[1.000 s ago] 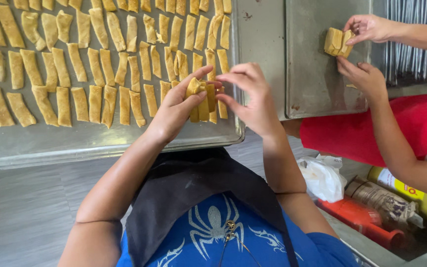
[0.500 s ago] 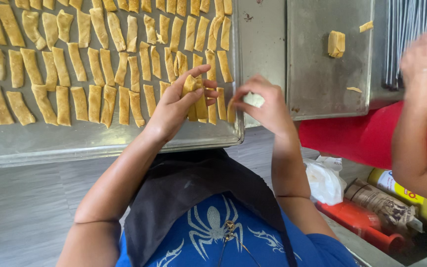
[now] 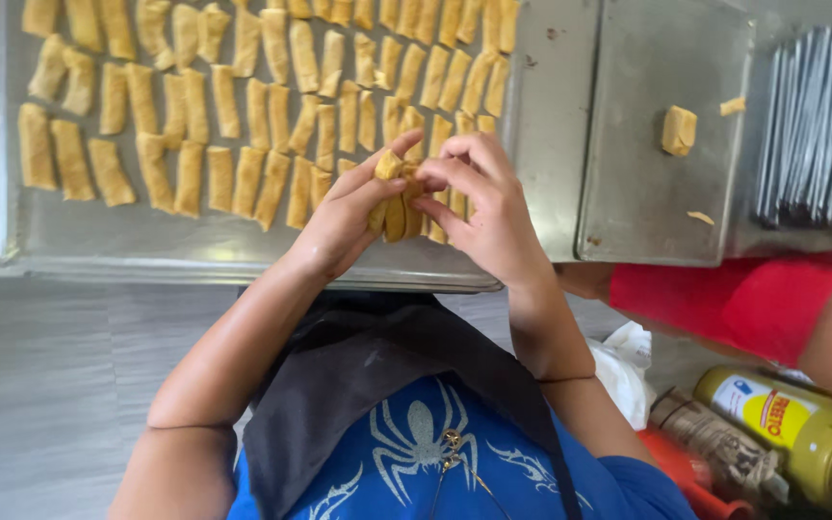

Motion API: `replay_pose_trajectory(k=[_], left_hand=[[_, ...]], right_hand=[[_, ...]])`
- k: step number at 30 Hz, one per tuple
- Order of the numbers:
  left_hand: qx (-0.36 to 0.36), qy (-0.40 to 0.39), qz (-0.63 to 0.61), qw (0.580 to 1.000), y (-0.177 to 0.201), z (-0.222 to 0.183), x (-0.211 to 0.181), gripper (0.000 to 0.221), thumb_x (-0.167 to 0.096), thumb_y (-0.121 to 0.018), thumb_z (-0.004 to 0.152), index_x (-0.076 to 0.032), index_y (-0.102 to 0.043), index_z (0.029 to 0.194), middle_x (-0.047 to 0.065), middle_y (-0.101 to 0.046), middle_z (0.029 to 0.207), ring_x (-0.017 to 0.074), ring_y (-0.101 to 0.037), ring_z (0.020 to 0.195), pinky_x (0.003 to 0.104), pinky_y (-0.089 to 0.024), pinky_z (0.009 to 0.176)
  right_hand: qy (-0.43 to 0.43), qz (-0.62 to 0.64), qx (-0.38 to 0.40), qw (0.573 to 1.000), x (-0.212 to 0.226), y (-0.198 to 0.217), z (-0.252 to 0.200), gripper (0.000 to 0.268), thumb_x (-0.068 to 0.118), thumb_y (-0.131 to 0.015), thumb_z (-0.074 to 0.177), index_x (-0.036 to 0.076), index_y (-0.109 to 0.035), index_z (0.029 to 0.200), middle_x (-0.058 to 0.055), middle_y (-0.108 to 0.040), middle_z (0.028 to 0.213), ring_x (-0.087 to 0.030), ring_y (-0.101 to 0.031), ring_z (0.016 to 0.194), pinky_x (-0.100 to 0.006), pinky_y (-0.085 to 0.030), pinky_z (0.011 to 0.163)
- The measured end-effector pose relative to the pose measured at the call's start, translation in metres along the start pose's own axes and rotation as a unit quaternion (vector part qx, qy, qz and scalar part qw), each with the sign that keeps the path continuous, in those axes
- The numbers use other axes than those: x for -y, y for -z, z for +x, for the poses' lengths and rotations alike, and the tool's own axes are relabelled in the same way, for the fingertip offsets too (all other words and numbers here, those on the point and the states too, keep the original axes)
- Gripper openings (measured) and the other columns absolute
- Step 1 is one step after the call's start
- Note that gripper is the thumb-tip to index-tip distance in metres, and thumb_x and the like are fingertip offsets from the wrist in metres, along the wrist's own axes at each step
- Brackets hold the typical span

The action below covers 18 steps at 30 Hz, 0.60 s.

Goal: The person organizes dough strips on metal trays by hand, picking up small bundles and aligning them in rows.

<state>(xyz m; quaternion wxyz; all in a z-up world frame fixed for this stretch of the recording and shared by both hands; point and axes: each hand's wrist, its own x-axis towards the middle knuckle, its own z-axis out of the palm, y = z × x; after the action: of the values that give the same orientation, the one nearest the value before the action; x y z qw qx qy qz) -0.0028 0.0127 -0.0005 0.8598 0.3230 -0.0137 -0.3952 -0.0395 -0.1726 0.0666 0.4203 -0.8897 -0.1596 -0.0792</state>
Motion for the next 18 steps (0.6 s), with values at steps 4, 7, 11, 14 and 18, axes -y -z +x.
replay_pose_trajectory(k=[4,7,11,14,18], left_hand=[[0.016,-0.025,0.010,1.000,0.022,-0.029,-0.030,0.061,0.001,-0.041,0.104,-0.004,-0.028,0.163,0.016,-0.056,0.145,0.0230,-0.056,0.133,0.039,-0.046,0.115],[-0.017,-0.031,0.016,0.999,0.041,-0.056,-0.056,0.057,-0.001,-0.043,0.105,-0.004,-0.031,0.160,0.016,-0.058,0.142,0.0227,-0.058,0.131,0.040,-0.051,0.111],[-0.093,-0.093,-0.005,0.991,0.083,-0.089,-0.093,0.051,0.001,-0.050,0.106,-0.002,-0.038,0.156,0.019,-0.059,0.142,0.0247,-0.063,0.126,0.040,-0.055,0.109],[-0.144,-0.121,-0.028,0.982,0.122,-0.121,-0.144,0.047,-0.001,-0.055,0.106,-0.001,-0.043,0.152,0.022,-0.060,0.138,0.0270,-0.067,0.121,0.041,-0.058,0.108],[-0.158,-0.151,-0.006,0.976,0.172,-0.151,-0.194,0.043,-0.005,-0.061,0.104,-0.003,-0.048,0.145,0.022,-0.063,0.135,0.0278,-0.069,0.122,0.042,-0.060,0.108]], right_hand=[[0.000,0.072,0.031,0.997,0.014,-0.026,0.019,0.028,-0.009,-0.082,0.082,0.003,-0.065,0.100,-0.006,-0.057,0.109,-0.018,-0.060,0.098,-0.031,-0.050,0.085],[-0.026,0.193,0.024,0.981,0.027,-0.055,0.032,0.026,-0.013,-0.077,0.085,0.002,-0.063,0.101,-0.006,-0.059,0.113,-0.014,-0.058,0.096,-0.029,-0.048,0.085],[-0.067,0.312,-0.061,0.946,0.053,-0.115,0.045,0.021,-0.015,-0.071,0.097,0.000,-0.060,0.107,-0.007,-0.059,0.115,-0.014,-0.059,0.103,-0.028,-0.051,0.096],[-0.080,0.254,-0.128,0.955,0.091,-0.163,0.066,0.024,-0.011,-0.072,0.096,0.000,-0.059,0.113,-0.007,-0.060,0.114,-0.014,-0.064,0.103,-0.029,-0.057,0.095],[-0.099,0.259,-0.083,0.957,0.139,-0.234,0.071,0.023,-0.006,-0.075,0.094,0.002,-0.065,0.113,-0.008,-0.069,0.106,-0.013,-0.072,0.097,-0.032,-0.063,0.087]])
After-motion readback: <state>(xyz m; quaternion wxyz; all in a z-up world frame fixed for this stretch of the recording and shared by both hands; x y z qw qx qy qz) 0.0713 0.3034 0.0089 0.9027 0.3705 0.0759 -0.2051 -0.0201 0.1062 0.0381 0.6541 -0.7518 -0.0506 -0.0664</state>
